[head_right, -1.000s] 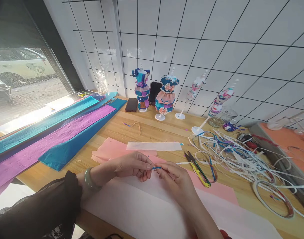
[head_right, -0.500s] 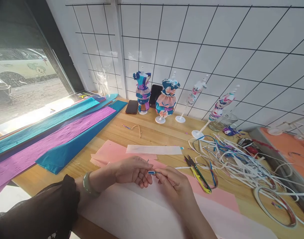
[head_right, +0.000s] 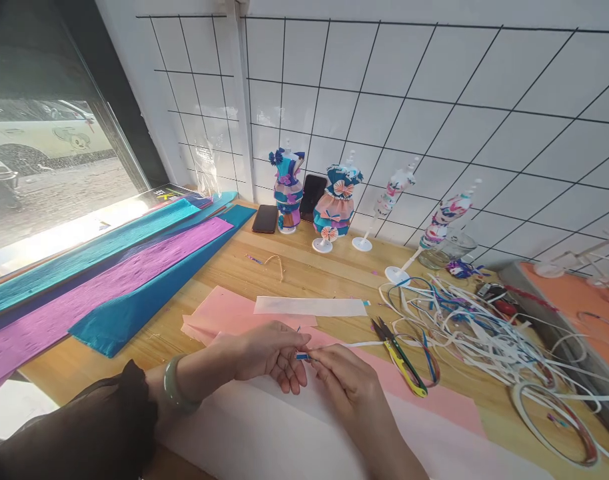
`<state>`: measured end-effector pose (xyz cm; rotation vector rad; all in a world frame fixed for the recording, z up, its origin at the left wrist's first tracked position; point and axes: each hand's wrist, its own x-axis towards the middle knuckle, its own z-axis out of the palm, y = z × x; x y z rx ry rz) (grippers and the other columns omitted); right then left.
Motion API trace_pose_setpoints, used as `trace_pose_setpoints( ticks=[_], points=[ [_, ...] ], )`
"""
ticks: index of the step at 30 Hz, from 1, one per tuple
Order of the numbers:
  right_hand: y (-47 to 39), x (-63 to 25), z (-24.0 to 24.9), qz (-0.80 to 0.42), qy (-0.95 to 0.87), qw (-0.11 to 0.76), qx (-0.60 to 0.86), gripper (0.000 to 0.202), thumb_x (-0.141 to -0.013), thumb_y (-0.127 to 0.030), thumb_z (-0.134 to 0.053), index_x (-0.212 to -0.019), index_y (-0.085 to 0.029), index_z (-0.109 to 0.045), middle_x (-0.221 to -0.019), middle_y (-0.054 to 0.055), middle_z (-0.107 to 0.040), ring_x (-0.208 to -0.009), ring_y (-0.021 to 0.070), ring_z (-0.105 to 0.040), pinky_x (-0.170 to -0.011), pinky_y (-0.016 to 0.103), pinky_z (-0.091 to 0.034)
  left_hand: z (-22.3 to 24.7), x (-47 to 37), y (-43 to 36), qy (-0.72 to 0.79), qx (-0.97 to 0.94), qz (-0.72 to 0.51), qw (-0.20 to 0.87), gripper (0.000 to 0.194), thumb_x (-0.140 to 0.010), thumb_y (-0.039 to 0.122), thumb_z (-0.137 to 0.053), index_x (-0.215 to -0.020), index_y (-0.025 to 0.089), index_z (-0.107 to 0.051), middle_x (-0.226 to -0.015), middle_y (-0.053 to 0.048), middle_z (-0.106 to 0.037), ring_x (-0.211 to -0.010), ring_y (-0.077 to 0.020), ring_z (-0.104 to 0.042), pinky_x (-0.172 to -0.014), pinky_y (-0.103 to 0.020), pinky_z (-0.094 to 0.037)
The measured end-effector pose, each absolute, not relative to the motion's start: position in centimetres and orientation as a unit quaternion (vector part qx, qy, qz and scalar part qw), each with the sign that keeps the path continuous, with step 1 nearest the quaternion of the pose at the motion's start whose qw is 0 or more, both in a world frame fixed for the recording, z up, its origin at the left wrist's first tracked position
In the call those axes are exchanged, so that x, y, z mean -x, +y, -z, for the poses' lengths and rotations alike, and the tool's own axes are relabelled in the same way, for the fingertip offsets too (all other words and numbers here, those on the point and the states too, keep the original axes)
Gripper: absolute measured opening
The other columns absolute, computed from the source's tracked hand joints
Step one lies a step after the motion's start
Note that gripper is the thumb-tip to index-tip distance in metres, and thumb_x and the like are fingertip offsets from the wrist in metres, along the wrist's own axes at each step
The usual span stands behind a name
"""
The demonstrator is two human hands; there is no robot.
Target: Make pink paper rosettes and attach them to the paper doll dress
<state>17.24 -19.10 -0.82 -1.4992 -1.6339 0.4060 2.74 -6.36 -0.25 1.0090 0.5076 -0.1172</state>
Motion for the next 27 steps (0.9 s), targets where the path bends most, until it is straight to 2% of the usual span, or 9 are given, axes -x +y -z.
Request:
trace_pose_setpoints(
  ticks=[6,9,12,14,19,27],
  points=[
    [-19.5,-17.0,-0.3,-0.192,-0.577,0.470,0.640,0.019,-0.082,-0.030,-0.056,-0.092,-0.025,-0.072,-0.072,0.004,-0.067,-0.066,0.0183,-0.063,-0.058,0.028,-0.052,0.3,-2.8,-6.5,0.256,-0.531,0.006,0.808,0.048,-0.073,0.061,-0.052,-0.087,0.016,-0.050,-0.059,-0.004,-0.062,-0.050,-0.0160,-0.060,-0.049,-0.027,-0.046],
    [-19.3,-16.9,-0.3,-0.229,-0.494,0.502,0.672,0.022,-0.078,-0.039,-0.060,-0.083,-0.022,-0.074,-0.062,0.003,-0.065,-0.060,0.0176,-0.062,-0.056,0.027,-0.052,0.2,-2.9,-6.9,0.236,-0.566,-0.058,0.788,0.047,-0.074,0.060,-0.050,-0.090,0.016,-0.051,-0.075,-0.006,-0.062,-0.060,-0.0159,-0.061,-0.048,-0.027,-0.047],
    [-18.9,-16.8,0.1,-0.263,-0.441,0.514,0.687,0.029,-0.076,-0.044,-0.059,-0.082,-0.020,-0.073,-0.058,0.002,-0.064,-0.054,0.0165,-0.060,-0.054,0.028,-0.052,0.1,-2.8,-7.1,0.228,-0.637,-0.141,0.722,0.039,-0.075,0.051,-0.055,-0.092,0.016,-0.056,-0.092,-0.009,-0.061,-0.080,-0.0169,-0.060,-0.059,-0.027,-0.050],
    [-18.8,-16.8,0.3,-0.274,-0.435,0.512,0.688,0.032,-0.076,-0.046,-0.058,-0.084,-0.019,-0.073,-0.058,0.003,-0.064,-0.053,0.0163,-0.059,-0.053,0.029,-0.052,0.0,-2.8,-7.3,0.230,-0.688,-0.168,0.668,0.033,-0.074,0.042,-0.060,-0.094,0.016,-0.060,-0.096,-0.008,-0.062,-0.086,-0.0164,-0.058,-0.070,-0.027,-0.049],
    [-18.7,-16.7,0.5,-0.304,-0.416,0.522,0.681,0.031,-0.074,-0.044,-0.060,-0.082,-0.017,-0.074,-0.059,0.003,-0.065,-0.051,0.0149,-0.058,-0.053,0.028,-0.051,0.0,-2.8,-7.6,0.242,-0.751,-0.184,0.586,0.021,-0.075,0.031,-0.058,-0.088,0.017,-0.066,-0.087,-0.005,-0.066,-0.077,-0.0145,-0.059,-0.071,-0.026,-0.046],
    [-18.5,-16.3,0.4,-0.352,-0.393,0.531,0.663,0.037,-0.072,-0.050,-0.062,-0.086,-0.017,-0.070,-0.060,0.003,-0.064,-0.052,0.0149,-0.058,-0.052,0.028,-0.049,0.1,-3.1,-7.8,0.238,-0.742,-0.193,0.597,0.020,-0.077,0.029,-0.055,-0.079,0.015,-0.069,-0.082,-0.005,-0.069,-0.076,-0.0151,-0.062,-0.069,-0.024,-0.046]
  ],
)
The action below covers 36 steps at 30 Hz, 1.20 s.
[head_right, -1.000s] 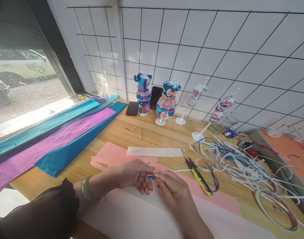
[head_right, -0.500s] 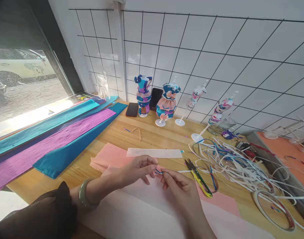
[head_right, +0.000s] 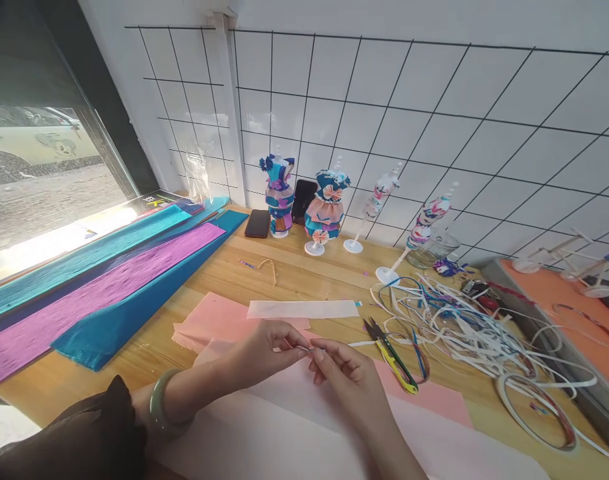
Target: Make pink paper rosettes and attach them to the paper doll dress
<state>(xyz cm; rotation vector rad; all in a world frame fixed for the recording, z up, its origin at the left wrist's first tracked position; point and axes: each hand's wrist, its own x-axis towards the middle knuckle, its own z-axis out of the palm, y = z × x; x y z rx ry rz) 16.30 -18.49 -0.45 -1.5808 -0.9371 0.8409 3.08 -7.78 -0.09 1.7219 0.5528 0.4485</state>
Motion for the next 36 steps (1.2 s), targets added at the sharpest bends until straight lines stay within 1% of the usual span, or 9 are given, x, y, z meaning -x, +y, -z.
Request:
trace_pose_setpoints(
  ticks=[4,11,15,22,25,29,31,34,36],
  points=[
    [-18.4,-16.3,0.8,-0.350,-0.404,0.527,0.661,0.032,-0.072,-0.047,-0.063,-0.079,-0.017,-0.069,-0.055,0.001,-0.062,-0.051,0.0141,-0.057,-0.052,0.026,-0.046,-0.1,-3.0,-7.9,0.225,-0.765,-0.191,0.572,0.020,-0.078,0.027,-0.054,-0.079,0.016,-0.071,-0.076,-0.004,-0.069,-0.071,-0.0134,-0.059,-0.065,-0.022,-0.044],
    [-18.6,-16.3,0.7,-0.303,-0.451,0.480,0.689,0.029,-0.075,-0.044,-0.060,-0.083,-0.019,-0.071,-0.059,0.001,-0.063,-0.056,0.0143,-0.058,-0.054,0.023,-0.047,-0.2,-2.8,-8.2,0.247,-0.753,-0.195,0.578,0.019,-0.075,0.023,-0.054,-0.075,0.016,-0.072,-0.073,-0.002,-0.069,-0.068,-0.0128,-0.058,-0.061,-0.021,-0.043],
    [-18.6,-16.3,0.8,-0.301,-0.439,0.478,0.698,0.027,-0.072,-0.044,-0.061,-0.079,-0.019,-0.071,-0.058,0.001,-0.062,-0.056,0.0158,-0.058,-0.054,0.025,-0.047,-0.2,-2.9,-8.2,0.260,-0.740,-0.181,0.594,0.017,-0.073,0.024,-0.057,-0.073,0.014,-0.071,-0.070,-0.002,-0.069,-0.065,-0.0131,-0.058,-0.058,-0.021,-0.042],
    [-18.3,-16.8,1.2,-0.357,-0.414,0.500,0.672,0.029,-0.068,-0.041,-0.067,-0.086,-0.018,-0.072,-0.060,0.001,-0.063,-0.055,0.0147,-0.057,-0.055,0.025,-0.047,0.5,-3.2,-7.8,0.246,-0.656,-0.195,0.686,0.016,-0.070,0.028,-0.063,-0.074,0.013,-0.067,-0.078,-0.005,-0.069,-0.075,-0.0165,-0.063,-0.067,-0.025,-0.047],
    [-18.3,-17.2,1.4,-0.365,-0.430,0.495,0.662,0.033,-0.073,-0.042,-0.063,-0.094,-0.019,-0.071,-0.059,0.001,-0.063,-0.055,0.0149,-0.058,-0.056,0.025,-0.047,0.4,-3.3,-7.7,0.246,-0.668,-0.208,0.671,0.013,-0.070,0.024,-0.062,-0.073,0.013,-0.067,-0.078,-0.006,-0.069,-0.074,-0.0159,-0.063,-0.068,-0.026,-0.047],
    [-18.4,-17.5,1.4,-0.356,-0.428,0.505,0.659,0.029,-0.076,-0.044,-0.059,-0.085,-0.019,-0.072,-0.062,0.003,-0.065,-0.059,0.0147,-0.059,-0.059,0.024,-0.048,0.1,-3.2,-7.8,0.240,-0.704,-0.209,0.635,0.013,-0.073,0.022,-0.059,-0.076,0.013,-0.068,-0.078,-0.006,-0.069,-0.072,-0.0145,-0.062,-0.068,-0.025,-0.046],
    [-18.4,-17.5,1.3,-0.345,-0.426,0.512,0.661,0.029,-0.075,-0.044,-0.060,-0.084,-0.018,-0.072,-0.064,0.004,-0.066,-0.058,0.0145,-0.059,-0.058,0.024,-0.048,0.3,-3.2,-7.8,0.239,-0.701,-0.206,0.640,0.017,-0.073,0.023,-0.061,-0.084,0.012,-0.067,-0.081,-0.007,-0.068,-0.075,-0.0148,-0.062,-0.069,-0.026,-0.047],
    [-18.4,-17.4,1.3,-0.324,-0.428,0.517,0.667,0.031,-0.075,-0.044,-0.060,-0.085,-0.018,-0.072,-0.067,0.004,-0.067,-0.057,0.0149,-0.059,-0.057,0.025,-0.050,1.0,-3.3,-7.5,0.243,-0.683,-0.199,0.659,0.040,-0.067,0.028,-0.069,-0.103,0.012,-0.061,-0.092,-0.009,-0.066,-0.081,-0.0163,-0.061,-0.073,-0.028,-0.047],
    [-18.4,-17.2,1.3,-0.307,-0.432,0.517,0.672,0.029,-0.074,-0.044,-0.060,-0.084,-0.019,-0.073,-0.066,0.004,-0.068,-0.057,0.0151,-0.060,-0.056,0.024,-0.050,1.5,-3.3,-7.2,0.243,-0.672,-0.199,0.670,0.049,-0.065,0.031,-0.071,-0.108,0.013,-0.057,-0.094,-0.010,-0.065,-0.084,-0.0169,-0.061,-0.076,-0.030,-0.047]
  ],
)
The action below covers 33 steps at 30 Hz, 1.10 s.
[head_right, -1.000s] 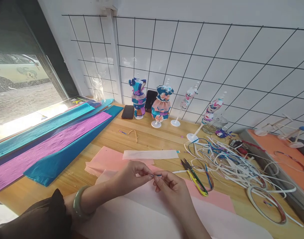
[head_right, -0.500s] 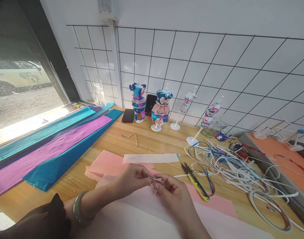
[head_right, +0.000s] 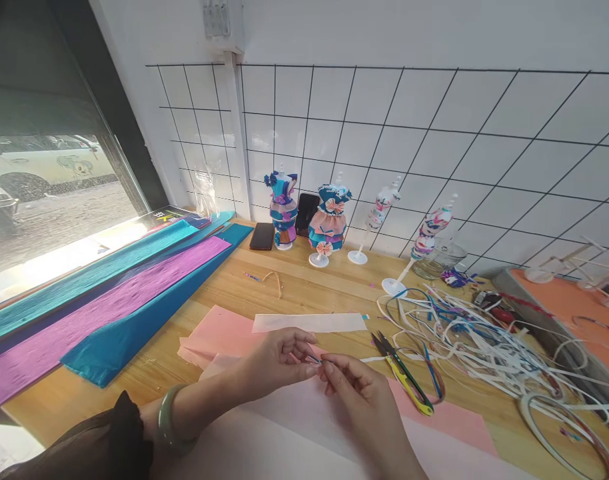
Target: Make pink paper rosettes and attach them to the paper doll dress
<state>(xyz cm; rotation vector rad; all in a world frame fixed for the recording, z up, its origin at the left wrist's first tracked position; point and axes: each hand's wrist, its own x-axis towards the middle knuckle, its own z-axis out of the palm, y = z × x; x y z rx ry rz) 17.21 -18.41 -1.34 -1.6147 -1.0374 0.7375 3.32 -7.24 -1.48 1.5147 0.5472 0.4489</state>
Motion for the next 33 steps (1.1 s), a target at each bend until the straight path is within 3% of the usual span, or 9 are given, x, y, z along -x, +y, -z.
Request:
trace_pose_setpoints(
  ticks=[7,16,21,26,33],
  points=[
    [-18.6,-16.9,1.2,-0.288,-0.454,0.500,0.679,0.026,-0.075,-0.041,-0.059,-0.086,-0.023,-0.073,-0.079,0.005,-0.072,-0.060,0.0164,-0.062,-0.056,0.024,-0.052,2.2,-3.4,-7.1,0.238,-0.672,-0.210,0.668,0.028,-0.070,0.032,-0.067,-0.089,0.013,-0.064,-0.087,-0.008,-0.067,-0.082,-0.0168,-0.061,-0.075,-0.030,-0.047],
    [-18.3,-17.1,1.0,-0.250,-0.495,0.497,0.667,0.024,-0.076,-0.039,-0.059,-0.087,-0.024,-0.074,-0.083,0.006,-0.071,-0.062,0.0154,-0.062,-0.059,0.024,-0.053,0.6,-3.3,-7.7,0.242,-0.707,-0.215,0.628,0.018,-0.074,0.021,-0.056,-0.086,0.013,-0.067,-0.086,-0.008,-0.069,-0.079,-0.0160,-0.063,-0.072,-0.027,-0.047],
    [-18.4,-17.2,1.1,-0.237,-0.506,0.484,0.673,0.025,-0.076,-0.041,-0.058,-0.084,-0.024,-0.074,-0.077,0.006,-0.071,-0.061,0.0173,-0.062,-0.058,0.026,-0.053,0.1,-3.2,-7.9,0.245,-0.747,-0.211,0.581,0.020,-0.073,0.019,-0.056,-0.089,0.016,-0.066,-0.087,-0.004,-0.069,-0.077,-0.0135,-0.061,-0.071,-0.025,-0.045],
    [-18.3,-17.2,1.1,-0.239,-0.502,0.478,0.680,0.026,-0.076,-0.043,-0.057,-0.078,-0.023,-0.074,-0.078,0.007,-0.071,-0.062,0.0191,-0.063,-0.059,0.028,-0.053,0.4,-3.2,-7.9,0.248,-0.727,-0.215,0.604,0.024,-0.072,0.020,-0.058,-0.095,0.014,-0.064,-0.089,-0.006,-0.069,-0.080,-0.0149,-0.062,-0.074,-0.026,-0.046],
    [-18.5,-17.0,1.4,-0.273,-0.481,0.473,0.686,0.028,-0.077,-0.042,-0.057,-0.093,-0.025,-0.072,-0.087,0.005,-0.072,-0.072,0.0188,-0.065,-0.062,0.025,-0.053,0.7,-3.2,-7.7,0.272,-0.722,-0.216,0.599,0.032,-0.071,0.022,-0.061,-0.101,0.014,-0.062,-0.091,-0.007,-0.068,-0.081,-0.0158,-0.061,-0.074,-0.028,-0.046]
  ],
)
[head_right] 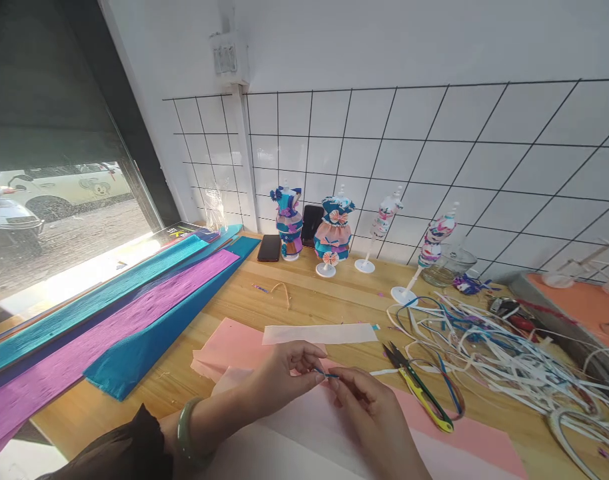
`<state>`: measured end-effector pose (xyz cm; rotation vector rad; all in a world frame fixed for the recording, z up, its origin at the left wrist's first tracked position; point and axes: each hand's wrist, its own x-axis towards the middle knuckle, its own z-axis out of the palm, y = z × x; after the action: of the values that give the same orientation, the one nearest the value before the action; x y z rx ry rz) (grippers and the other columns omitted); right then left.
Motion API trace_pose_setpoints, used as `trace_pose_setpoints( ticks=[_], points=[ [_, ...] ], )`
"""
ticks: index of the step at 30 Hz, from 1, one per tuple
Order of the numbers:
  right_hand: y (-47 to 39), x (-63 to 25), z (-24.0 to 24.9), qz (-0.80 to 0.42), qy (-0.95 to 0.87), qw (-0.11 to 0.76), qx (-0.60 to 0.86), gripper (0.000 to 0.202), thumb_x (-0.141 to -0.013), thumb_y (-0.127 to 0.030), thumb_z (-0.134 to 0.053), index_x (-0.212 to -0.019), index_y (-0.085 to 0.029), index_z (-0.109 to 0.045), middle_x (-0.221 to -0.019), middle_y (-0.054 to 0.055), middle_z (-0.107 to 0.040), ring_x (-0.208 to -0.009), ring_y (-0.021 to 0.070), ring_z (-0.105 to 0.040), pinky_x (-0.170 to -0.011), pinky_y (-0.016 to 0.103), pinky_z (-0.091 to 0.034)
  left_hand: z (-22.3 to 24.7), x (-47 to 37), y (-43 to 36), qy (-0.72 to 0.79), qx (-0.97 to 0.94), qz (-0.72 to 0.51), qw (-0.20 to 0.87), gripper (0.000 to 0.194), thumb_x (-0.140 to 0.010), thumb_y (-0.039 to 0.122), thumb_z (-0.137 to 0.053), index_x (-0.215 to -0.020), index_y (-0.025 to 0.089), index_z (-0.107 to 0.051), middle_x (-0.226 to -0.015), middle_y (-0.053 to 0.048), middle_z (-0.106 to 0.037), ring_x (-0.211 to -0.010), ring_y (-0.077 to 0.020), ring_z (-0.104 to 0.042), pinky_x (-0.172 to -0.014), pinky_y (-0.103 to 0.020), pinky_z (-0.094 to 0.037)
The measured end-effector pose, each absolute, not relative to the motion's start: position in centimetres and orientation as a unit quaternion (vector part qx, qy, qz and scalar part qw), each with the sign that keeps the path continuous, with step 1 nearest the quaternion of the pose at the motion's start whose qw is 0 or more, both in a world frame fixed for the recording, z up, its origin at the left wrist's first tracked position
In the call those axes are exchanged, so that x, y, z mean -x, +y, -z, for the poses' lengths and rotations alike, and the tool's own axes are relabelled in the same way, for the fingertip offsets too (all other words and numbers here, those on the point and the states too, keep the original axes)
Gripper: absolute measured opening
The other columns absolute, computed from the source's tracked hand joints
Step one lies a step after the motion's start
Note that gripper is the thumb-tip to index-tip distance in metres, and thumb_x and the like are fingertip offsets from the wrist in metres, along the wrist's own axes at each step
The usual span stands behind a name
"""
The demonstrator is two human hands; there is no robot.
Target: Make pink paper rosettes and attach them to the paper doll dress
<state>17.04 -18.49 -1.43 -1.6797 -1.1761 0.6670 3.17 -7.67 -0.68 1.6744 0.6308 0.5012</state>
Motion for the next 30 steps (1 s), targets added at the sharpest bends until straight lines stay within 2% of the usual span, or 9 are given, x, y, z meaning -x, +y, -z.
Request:
trace_pose_setpoints(
  ticks=[5,8,11,15,19,23,30],
  points=[
    [-18.6,-17.2,1.6,-0.256,-0.497,0.461,0.689,0.026,-0.079,-0.041,-0.056,-0.089,-0.024,-0.073,-0.085,0.004,-0.072,-0.070,0.0184,-0.064,-0.063,0.026,-0.052,1.2,-3.3,-7.5,0.246,-0.696,-0.229,0.635,0.041,-0.070,0.022,-0.065,-0.109,0.012,-0.057,-0.094,-0.010,-0.065,-0.083,-0.0160,-0.061,-0.076,-0.030,-0.047],
    [-18.6,-17.3,1.5,-0.249,-0.501,0.461,0.689,0.026,-0.079,-0.040,-0.056,-0.089,-0.023,-0.073,-0.088,0.006,-0.072,-0.073,0.0195,-0.064,-0.064,0.028,-0.052,1.4,-3.3,-7.4,0.231,-0.668,-0.233,0.668,0.042,-0.069,0.021,-0.067,-0.108,0.011,-0.056,-0.093,-0.011,-0.065,-0.084,-0.0159,-0.061,-0.079,-0.030,-0.047],
    [-18.6,-17.3,1.3,-0.243,-0.497,0.461,0.694,0.027,-0.079,-0.041,-0.055,-0.089,-0.022,-0.072,-0.086,0.006,-0.072,-0.068,0.0188,-0.063,-0.062,0.029,-0.053,1.6,-3.4,-7.4,0.218,-0.653,-0.246,0.683,0.040,-0.070,0.023,-0.067,-0.108,0.013,-0.056,-0.091,-0.009,-0.065,-0.084,-0.0148,-0.061,-0.079,-0.029,-0.048],
    [-18.6,-17.1,1.0,-0.238,-0.494,0.464,0.696,0.028,-0.078,-0.042,-0.055,-0.088,-0.022,-0.072,-0.082,0.006,-0.071,-0.065,0.0181,-0.062,-0.061,0.029,-0.053,1.8,-3.4,-7.3,0.218,-0.648,-0.251,0.685,0.037,-0.072,0.023,-0.065,-0.107,0.013,-0.057,-0.091,-0.009,-0.066,-0.084,-0.0147,-0.062,-0.078,-0.028,-0.048],
    [-18.5,-17.0,1.1,-0.237,-0.481,0.478,0.695,0.030,-0.077,-0.044,-0.056,-0.092,-0.022,-0.071,-0.090,0.007,-0.070,-0.067,0.0184,-0.063,-0.062,0.030,-0.054,1.6,-3.4,-7.4,0.232,-0.672,-0.250,0.657,0.034,-0.073,0.022,-0.063,-0.106,0.013,-0.058,-0.090,-0.008,-0.067,-0.083,-0.0150,-0.062,-0.078,-0.029,-0.048],
    [-18.4,-16.9,1.1,-0.237,-0.493,0.474,0.690,0.027,-0.077,-0.043,-0.056,-0.084,-0.022,-0.071,-0.084,0.006,-0.070,-0.062,0.0166,-0.061,-0.058,0.028,-0.053,1.4,-3.4,-7.4,0.247,-0.693,-0.246,0.630,0.035,-0.073,0.022,-0.063,-0.107,0.014,-0.058,-0.092,-0.008,-0.066,-0.081,-0.0143,-0.061,-0.080,-0.031,-0.047],
    [-18.5,-16.7,0.7,-0.219,-0.462,0.494,0.703,0.024,-0.076,-0.041,-0.059,-0.084,-0.021,-0.070,-0.082,0.006,-0.070,-0.063,0.0173,-0.063,-0.059,0.028,-0.053,2.1,-3.5,-7.1,0.216,-0.641,-0.256,0.691,0.040,-0.071,0.027,-0.067,-0.107,0.014,-0.055,-0.086,-0.007,-0.064,-0.081,-0.0145,-0.061,-0.078,-0.031,-0.048]
  ],
)
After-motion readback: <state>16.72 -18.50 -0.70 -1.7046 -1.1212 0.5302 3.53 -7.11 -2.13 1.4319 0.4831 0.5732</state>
